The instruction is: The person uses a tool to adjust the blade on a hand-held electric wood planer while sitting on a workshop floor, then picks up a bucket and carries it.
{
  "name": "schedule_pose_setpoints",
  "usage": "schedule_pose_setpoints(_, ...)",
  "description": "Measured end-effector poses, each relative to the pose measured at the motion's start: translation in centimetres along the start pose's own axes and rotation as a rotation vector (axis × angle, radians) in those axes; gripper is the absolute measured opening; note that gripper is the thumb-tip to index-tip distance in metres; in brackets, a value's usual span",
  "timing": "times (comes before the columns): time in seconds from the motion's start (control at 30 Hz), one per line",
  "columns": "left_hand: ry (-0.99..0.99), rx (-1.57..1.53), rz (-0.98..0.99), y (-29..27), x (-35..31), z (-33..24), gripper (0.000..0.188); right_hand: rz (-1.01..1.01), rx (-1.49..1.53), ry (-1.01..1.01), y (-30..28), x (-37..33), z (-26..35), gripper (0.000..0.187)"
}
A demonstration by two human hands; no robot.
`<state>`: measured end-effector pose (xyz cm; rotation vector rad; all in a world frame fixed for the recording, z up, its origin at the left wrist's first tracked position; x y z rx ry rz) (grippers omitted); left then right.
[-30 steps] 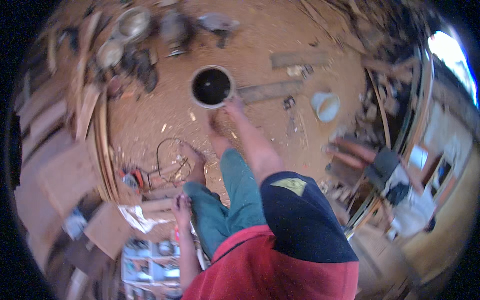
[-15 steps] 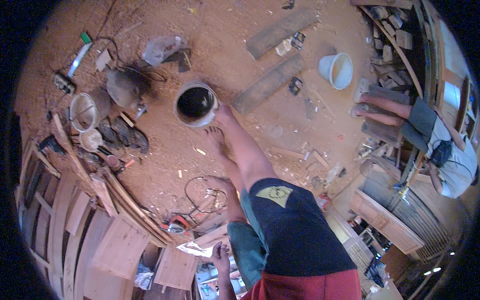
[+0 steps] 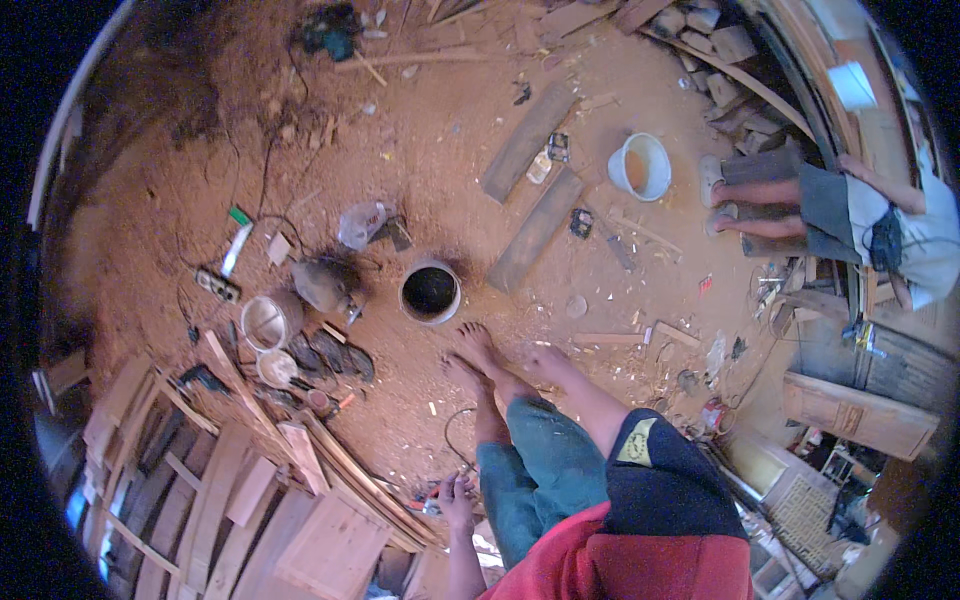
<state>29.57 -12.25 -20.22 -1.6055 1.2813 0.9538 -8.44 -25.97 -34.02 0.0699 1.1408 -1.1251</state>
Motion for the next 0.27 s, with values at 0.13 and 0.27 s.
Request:
schedule_pose_setpoints(0.13,0.054,0.083,0.056,-2.1,1.6,-0.1,0.028,0.035,-0.123,0.099,-1.9,-9.7,-2.8,0.026)
schedule_pose_setpoints(0.27,0.015,-0.122,-0.019,-5.3,1.5,-0.9,0.029,0.142,-0.180,0.271,-1.4,-9.5,-4.6,0.031)
Point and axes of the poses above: each hand's wrist, its own x-axis towards the middle knuckle, its own y-axis out of the palm, z = x × y, the point moved 9 cm from there along x, towards the middle knuckle, and after that the axes turned 2 degrees about -y, right-handed, at the moved point
